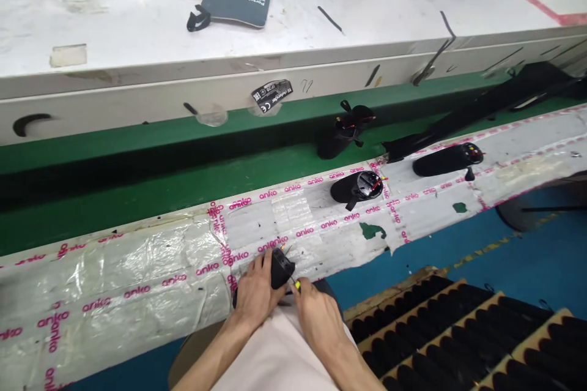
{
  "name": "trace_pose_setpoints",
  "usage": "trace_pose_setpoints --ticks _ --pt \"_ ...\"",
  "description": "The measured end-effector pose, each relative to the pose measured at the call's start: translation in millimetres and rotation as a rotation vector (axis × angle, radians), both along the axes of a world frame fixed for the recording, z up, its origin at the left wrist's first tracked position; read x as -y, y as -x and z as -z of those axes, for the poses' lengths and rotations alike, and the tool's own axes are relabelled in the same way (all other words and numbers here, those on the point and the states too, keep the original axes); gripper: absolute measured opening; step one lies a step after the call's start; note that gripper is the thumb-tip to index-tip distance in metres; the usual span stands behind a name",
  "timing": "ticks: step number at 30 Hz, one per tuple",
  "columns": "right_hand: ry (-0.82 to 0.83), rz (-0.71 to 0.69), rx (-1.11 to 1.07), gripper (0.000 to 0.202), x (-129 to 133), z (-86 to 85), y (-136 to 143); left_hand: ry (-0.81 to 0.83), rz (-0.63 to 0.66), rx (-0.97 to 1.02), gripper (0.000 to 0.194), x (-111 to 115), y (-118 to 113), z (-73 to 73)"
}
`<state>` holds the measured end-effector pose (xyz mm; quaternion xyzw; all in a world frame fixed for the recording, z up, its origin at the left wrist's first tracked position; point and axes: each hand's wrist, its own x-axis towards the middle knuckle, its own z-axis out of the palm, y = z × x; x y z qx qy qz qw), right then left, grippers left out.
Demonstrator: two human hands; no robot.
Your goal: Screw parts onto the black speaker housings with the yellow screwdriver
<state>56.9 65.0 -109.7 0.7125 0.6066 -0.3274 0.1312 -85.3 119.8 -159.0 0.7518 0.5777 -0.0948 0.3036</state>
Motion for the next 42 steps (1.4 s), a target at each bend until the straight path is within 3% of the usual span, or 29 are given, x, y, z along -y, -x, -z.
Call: trace_pose_setpoints --ticks 4,10,29,42 --pt "-0.001 0.05 0.012 0.029 -3 -4.4 1 0.003 -0.008 0.012 0.079 1 0 0.1" --pt "0.0 0.065 -0.014 0.027 -19 10.6 6 0.0 -0.019 -0.007 0.071 2 -3 1.2" --pt "0.021 0.057 0.007 0.027 -17 12.0 12 0.025 -0.002 -0.033 0.071 0 -5 0.3" --pt "0.01 0.034 0.076 0.024 -15 16.4 16 -0.008 0.008 -0.025 0.072 4 -3 10.0"
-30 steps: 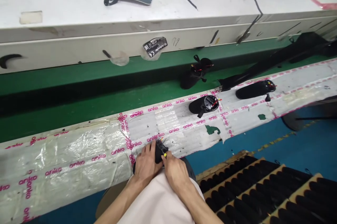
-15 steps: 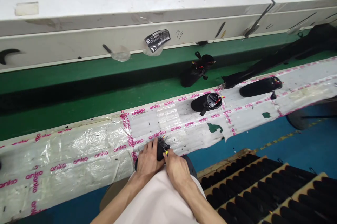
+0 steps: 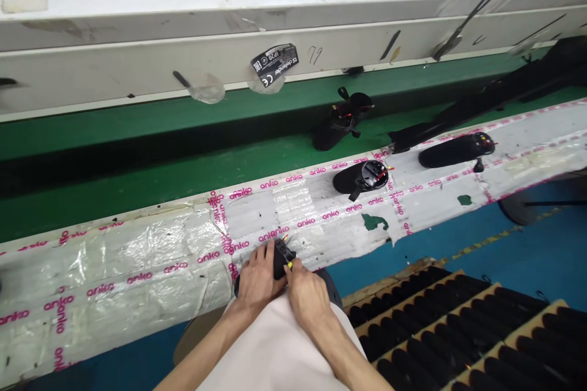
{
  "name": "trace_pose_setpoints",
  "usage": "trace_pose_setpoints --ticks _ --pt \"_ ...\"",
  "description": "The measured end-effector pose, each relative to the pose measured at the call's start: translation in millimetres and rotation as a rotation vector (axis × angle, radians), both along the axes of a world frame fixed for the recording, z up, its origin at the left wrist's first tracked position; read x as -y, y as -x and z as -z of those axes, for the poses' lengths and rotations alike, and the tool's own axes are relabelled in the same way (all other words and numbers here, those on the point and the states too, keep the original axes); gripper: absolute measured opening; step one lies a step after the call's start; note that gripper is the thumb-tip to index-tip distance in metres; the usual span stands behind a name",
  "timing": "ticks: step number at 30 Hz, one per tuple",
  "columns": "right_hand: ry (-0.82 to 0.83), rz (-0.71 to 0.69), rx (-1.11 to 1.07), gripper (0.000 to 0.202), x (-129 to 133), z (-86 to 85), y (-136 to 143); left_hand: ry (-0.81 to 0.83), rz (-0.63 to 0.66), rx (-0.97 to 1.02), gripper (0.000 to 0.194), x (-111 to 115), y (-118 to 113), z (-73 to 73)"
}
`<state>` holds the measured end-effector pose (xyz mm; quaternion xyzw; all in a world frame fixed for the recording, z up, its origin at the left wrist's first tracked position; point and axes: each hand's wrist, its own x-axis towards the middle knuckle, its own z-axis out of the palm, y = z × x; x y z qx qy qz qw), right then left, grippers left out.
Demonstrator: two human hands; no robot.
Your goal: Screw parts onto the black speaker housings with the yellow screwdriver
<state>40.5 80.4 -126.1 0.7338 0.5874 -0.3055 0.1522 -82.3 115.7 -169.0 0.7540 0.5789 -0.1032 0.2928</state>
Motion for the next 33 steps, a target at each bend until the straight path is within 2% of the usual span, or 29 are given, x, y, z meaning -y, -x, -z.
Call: trace_pose_setpoints --ticks 15,25,33 --pt "-0.063 -0.063 0.047 0.018 2 -3.1 3 -0.069 0.017 -0.019 0.07 -5 0 -1.8" --pt "-0.091 -0.123 0.115 0.016 0 8.5 7 -0.132 -0.011 -0.048 0.068 -3 -1 7.9" --pt "-0.083 -0.112 0.128 0.013 1 11.2 6 -0.125 0.013 -0.062 0.071 -6 -4 7.5"
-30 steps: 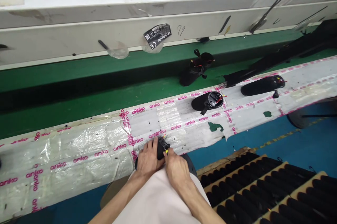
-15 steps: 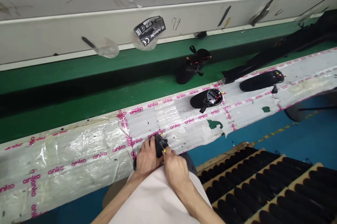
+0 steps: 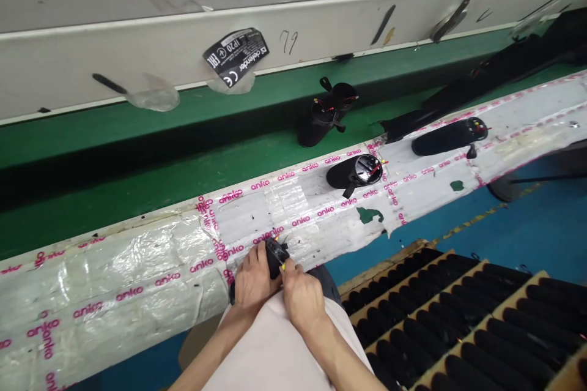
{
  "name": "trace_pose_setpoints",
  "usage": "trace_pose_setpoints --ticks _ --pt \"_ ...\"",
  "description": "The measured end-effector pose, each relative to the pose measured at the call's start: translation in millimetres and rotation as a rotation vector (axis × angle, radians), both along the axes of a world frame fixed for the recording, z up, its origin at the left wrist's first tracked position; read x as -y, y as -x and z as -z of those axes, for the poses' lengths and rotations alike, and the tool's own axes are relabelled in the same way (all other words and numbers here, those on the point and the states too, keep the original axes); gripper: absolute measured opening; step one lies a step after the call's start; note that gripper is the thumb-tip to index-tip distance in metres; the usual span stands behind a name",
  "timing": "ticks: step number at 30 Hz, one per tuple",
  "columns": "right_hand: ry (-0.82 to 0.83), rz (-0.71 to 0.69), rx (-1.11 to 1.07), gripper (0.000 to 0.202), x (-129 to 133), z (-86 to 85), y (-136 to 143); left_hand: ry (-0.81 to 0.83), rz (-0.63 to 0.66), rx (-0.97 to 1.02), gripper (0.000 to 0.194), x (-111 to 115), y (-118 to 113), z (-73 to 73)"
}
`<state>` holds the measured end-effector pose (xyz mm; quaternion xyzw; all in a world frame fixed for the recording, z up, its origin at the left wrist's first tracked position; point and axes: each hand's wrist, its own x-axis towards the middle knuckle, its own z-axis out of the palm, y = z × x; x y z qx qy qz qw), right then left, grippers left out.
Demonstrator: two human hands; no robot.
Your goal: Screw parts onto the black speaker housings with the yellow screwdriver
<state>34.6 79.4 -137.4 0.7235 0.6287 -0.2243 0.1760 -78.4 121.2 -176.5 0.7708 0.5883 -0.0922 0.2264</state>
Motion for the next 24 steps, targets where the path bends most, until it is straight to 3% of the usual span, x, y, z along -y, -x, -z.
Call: trace_pose_setpoints --ticks 15,24 --pt "0.044 -0.054 -0.001 0.02 -7 0.3 -3 0.004 0.011 -0.064 0.07 0 -3 -2.6" --pt "0.05 -0.072 -0.073 0.018 -4 3.1 -15 -0.019 0.098 -0.039 0.066 5 -8 -12.2"
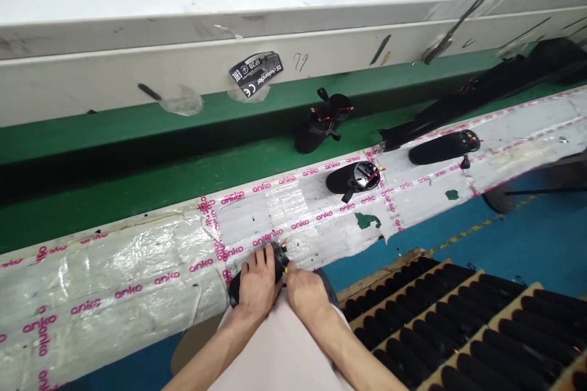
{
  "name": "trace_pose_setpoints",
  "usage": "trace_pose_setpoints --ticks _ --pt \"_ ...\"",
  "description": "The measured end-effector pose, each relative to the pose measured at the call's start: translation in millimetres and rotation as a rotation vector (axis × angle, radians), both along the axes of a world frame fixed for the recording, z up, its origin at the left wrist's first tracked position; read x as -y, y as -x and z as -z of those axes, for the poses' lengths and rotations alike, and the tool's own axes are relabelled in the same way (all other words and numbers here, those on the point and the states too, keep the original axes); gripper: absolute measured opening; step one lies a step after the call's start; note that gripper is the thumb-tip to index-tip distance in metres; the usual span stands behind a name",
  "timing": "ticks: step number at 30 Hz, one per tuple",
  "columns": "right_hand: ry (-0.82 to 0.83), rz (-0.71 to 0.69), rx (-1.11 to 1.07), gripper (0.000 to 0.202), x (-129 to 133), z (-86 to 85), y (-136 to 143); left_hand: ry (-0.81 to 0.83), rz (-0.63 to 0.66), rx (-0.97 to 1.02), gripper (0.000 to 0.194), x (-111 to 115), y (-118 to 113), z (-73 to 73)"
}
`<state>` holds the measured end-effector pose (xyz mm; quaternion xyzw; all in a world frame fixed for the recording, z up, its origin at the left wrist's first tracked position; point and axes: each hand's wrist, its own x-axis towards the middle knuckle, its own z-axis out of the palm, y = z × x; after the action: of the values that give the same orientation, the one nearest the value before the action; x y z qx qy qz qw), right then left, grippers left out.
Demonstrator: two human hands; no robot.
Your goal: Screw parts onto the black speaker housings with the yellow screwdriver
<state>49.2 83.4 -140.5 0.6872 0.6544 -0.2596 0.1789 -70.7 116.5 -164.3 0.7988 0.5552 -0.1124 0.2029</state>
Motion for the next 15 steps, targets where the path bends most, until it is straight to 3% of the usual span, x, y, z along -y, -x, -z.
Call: trace_pose_setpoints --ticks 5,9,15 --pt "-0.022 0.049 -0.07 0.022 9 3.2 -4 0.034 -0.046 0.025 0.076 -2 6 4.0" --pt "-0.081 0.08 -0.17 0.024 14 -6.3 -8 0.051 -0.083 0.035 0.075 -8 11 4.4" --pt "-0.098 0.231 -0.12 0.028 4 -15.8 -9 0.052 -0.066 0.047 0.075 -10 12 1.5"
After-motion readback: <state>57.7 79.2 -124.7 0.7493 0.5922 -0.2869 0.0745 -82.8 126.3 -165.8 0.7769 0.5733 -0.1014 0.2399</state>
